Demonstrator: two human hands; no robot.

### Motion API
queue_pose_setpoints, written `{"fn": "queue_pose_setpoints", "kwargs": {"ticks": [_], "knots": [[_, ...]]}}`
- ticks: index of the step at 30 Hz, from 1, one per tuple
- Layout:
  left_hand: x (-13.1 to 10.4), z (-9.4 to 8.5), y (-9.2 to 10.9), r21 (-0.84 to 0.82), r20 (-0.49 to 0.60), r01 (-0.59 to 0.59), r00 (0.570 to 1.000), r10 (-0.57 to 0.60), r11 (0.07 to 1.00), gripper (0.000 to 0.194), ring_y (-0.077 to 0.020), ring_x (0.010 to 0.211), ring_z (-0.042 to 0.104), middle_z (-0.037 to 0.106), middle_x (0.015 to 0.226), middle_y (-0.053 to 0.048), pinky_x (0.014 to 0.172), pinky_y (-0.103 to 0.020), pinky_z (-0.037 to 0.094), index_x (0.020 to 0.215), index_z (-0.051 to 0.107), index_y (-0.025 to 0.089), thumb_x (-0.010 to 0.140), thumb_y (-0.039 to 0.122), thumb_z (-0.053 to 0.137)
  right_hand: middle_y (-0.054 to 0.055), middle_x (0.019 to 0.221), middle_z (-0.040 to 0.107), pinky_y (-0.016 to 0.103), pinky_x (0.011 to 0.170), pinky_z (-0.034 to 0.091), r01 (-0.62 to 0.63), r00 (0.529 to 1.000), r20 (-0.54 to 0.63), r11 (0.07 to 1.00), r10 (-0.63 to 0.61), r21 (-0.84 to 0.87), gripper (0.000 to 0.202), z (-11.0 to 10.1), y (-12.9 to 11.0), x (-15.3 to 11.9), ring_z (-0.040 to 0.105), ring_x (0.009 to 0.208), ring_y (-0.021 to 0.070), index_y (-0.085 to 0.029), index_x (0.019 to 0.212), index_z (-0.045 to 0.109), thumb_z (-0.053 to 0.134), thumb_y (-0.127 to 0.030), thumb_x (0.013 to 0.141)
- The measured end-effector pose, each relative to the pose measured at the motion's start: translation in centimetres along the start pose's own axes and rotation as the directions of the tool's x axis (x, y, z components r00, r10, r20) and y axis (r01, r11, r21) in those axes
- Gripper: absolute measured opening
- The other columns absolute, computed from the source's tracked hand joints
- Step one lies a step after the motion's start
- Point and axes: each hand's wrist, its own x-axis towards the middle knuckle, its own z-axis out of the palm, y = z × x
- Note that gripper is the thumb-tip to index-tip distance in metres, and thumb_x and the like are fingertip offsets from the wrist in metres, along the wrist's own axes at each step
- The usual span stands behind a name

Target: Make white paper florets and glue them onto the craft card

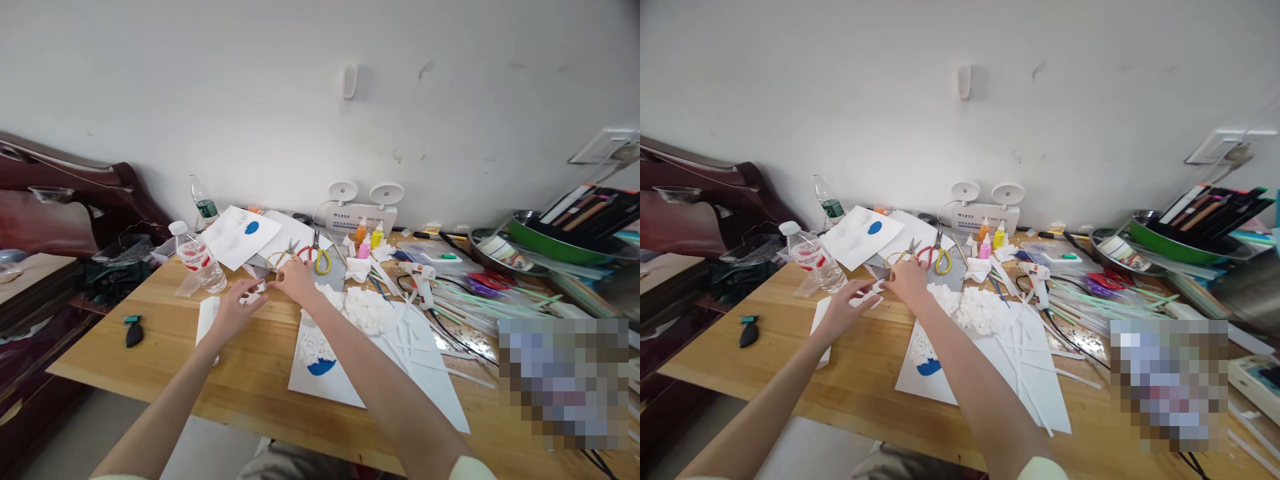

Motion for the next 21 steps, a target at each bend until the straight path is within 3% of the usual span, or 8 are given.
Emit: {"fn": "queue_pose_setpoints", "kwargs": {"ticks": [5,8,13,17,21], "knots": [[1.8,1.2,0.5,0.108,0.055,-0.08,0.996,0.074,0.991,0.026,-0.0171,0.07,0.055,0.061,0.074,-0.004,0.065,-0.03,0.043,0.075,0.066,0.02,0.075,0.042,0.052,0.005,0.071,0.063,0.038,0.079,0.026,-0.016,1.0,0.004,1.0,0.016,-0.017,0.031,-0.7,0.2,-0.5,0.049,0.089,0.0231,-0.019,0.062,0.065,0.058,-0.048,0.07],[2.5,1.0,-0.3,0.122,0.109,-0.118,0.988,0.105,0.985,0.025,-0.0176,0.074,0.056,0.064,0.076,-0.003,0.07,-0.03,0.043,0.071,0.067,0.021,0.076,0.04,0.05,0.004,0.077,0.064,0.039,0.079,0.026,-0.031,1.0,-0.002,0.999,0.031,-0.035,0.022,-1.5,0.9,-0.9,0.049,0.09,0.0232,-0.019,0.063,0.065,0.063,-0.04,0.069],[3.3,0.9,-1.8,0.172,0.074,-0.074,0.995,0.063,0.982,0.027,-0.0168,0.069,0.057,0.064,0.074,-0.004,0.063,-0.028,0.043,0.068,0.067,0.02,0.074,0.042,0.053,0.004,0.082,0.064,0.038,0.079,0.026,-0.071,0.997,-0.038,0.997,0.069,-0.034,0.01,-4.2,2.9,-2.7,0.049,0.091,0.0227,-0.019,0.068,0.065,0.064,-0.03,0.069],[3.8,1.8,-2.2,0.23,0.039,-0.055,0.998,0.047,0.972,0.033,-0.0171,0.065,0.054,0.062,0.068,-0.004,0.06,-0.029,0.041,0.057,0.063,0.019,0.073,0.045,0.051,0.003,0.087,0.065,0.038,0.08,0.027,-0.117,0.983,-0.139,0.993,0.116,0.007,0.011,-8.3,5.1,-6.5,0.051,0.092,0.0217,-0.02,0.071,0.064,0.059,-0.029,0.072],[4.5,2.5,-2.5,0.28,0.04,-0.071,0.997,0.063,0.957,0.039,-0.0215,0.078,0.053,0.06,0.073,-0.005,0.074,-0.033,0.04,0.052,0.063,0.02,0.077,0.046,0.047,0.002,0.082,0.066,0.036,0.081,0.032,-0.142,0.939,-0.308,0.988,0.152,0.057,0.018,-13.0,7.4,-12.8,0.055,0.087,0.0198,-0.021,0.071,0.063,0.051,-0.034,0.077]]}}
